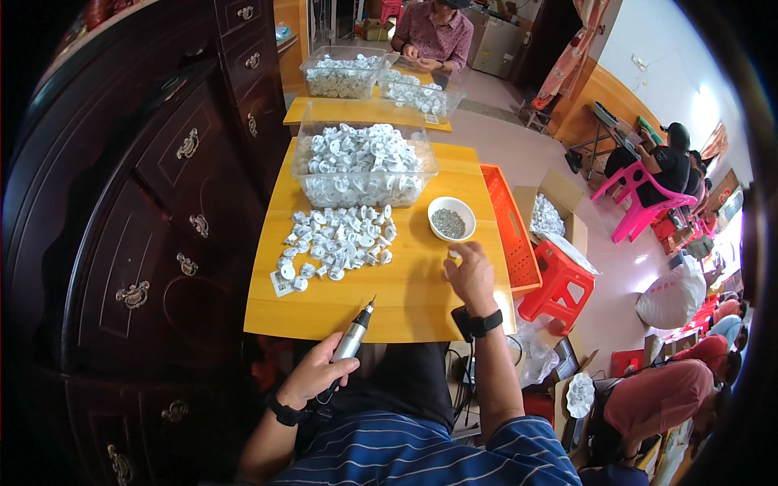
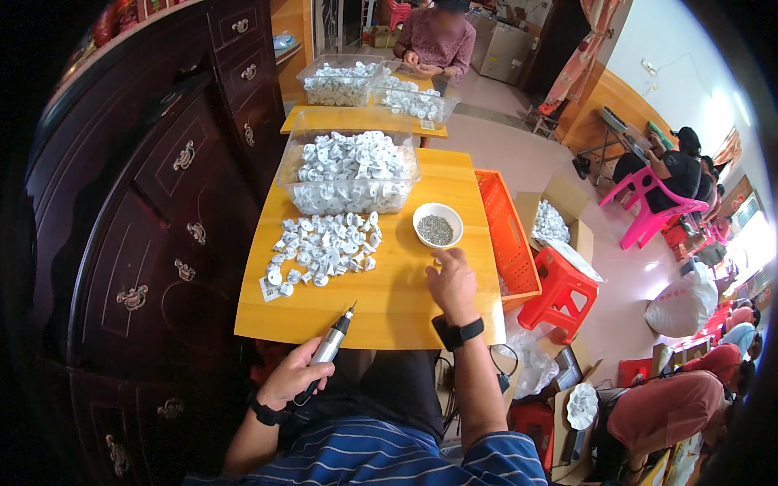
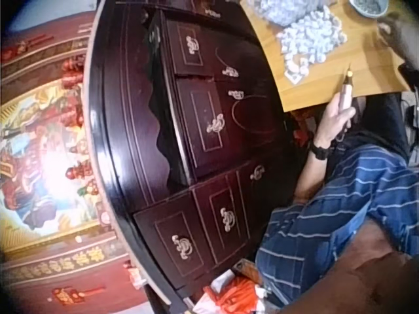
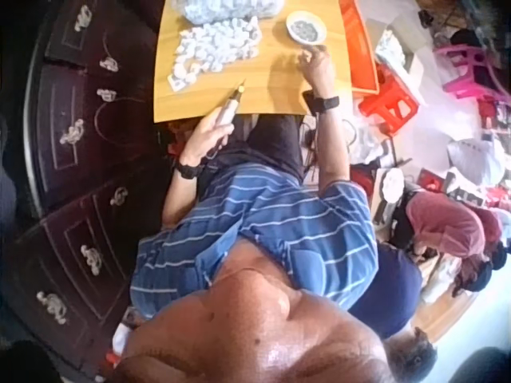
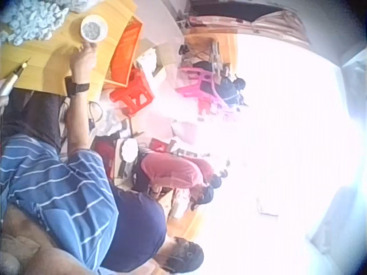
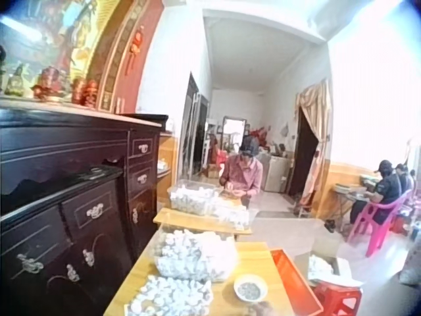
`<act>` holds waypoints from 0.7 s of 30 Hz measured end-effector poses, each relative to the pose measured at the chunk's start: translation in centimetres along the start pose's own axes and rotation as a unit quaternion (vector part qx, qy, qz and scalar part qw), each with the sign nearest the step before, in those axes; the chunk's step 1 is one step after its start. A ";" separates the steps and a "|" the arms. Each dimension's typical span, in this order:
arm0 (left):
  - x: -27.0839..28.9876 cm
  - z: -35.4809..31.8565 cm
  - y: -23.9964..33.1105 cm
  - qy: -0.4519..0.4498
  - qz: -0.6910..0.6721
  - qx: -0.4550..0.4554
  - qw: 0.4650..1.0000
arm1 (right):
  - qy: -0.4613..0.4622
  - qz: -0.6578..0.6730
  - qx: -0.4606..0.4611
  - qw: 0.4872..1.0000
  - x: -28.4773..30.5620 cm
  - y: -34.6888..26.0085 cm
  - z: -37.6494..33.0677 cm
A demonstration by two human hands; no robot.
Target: Assembling small white plastic components using a handheld power screwdriver.
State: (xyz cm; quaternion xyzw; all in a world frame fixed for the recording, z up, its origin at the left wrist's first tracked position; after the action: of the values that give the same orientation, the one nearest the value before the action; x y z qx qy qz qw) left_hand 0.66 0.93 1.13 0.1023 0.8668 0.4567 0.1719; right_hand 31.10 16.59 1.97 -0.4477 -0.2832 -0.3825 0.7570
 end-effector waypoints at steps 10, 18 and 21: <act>0.4 -0.3 -0.5 -0.009 0.012 0.005 1.000 | -0.182 -0.181 -0.031 0.966 -3.4 3.2 10.3; 0.7 -0.8 -0.4 0.015 0.003 0.015 1.000 | -0.178 -0.198 -0.029 0.963 -6.0 5.4 11.2; 0.8 -0.5 -0.6 0.019 -0.003 0.010 1.000 | -0.175 -0.197 -0.038 0.964 -5.8 5.4 11.2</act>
State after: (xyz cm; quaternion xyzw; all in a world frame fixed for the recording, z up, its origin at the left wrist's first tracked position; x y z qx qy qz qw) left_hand -0.31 0.45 0.70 0.0924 0.8746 0.4496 0.1559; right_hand 31.45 30.12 -0.11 -0.4718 -0.4794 -0.4503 0.5872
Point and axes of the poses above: each hand's wrist, its own z-axis towards the middle knuckle, its own x-axis out of the back of the hand, y = z × x, the point moved 2 cm from there along z, towards the middle knuckle, and after that the axes turned 10 degrees about x, right-handed, at the moved point
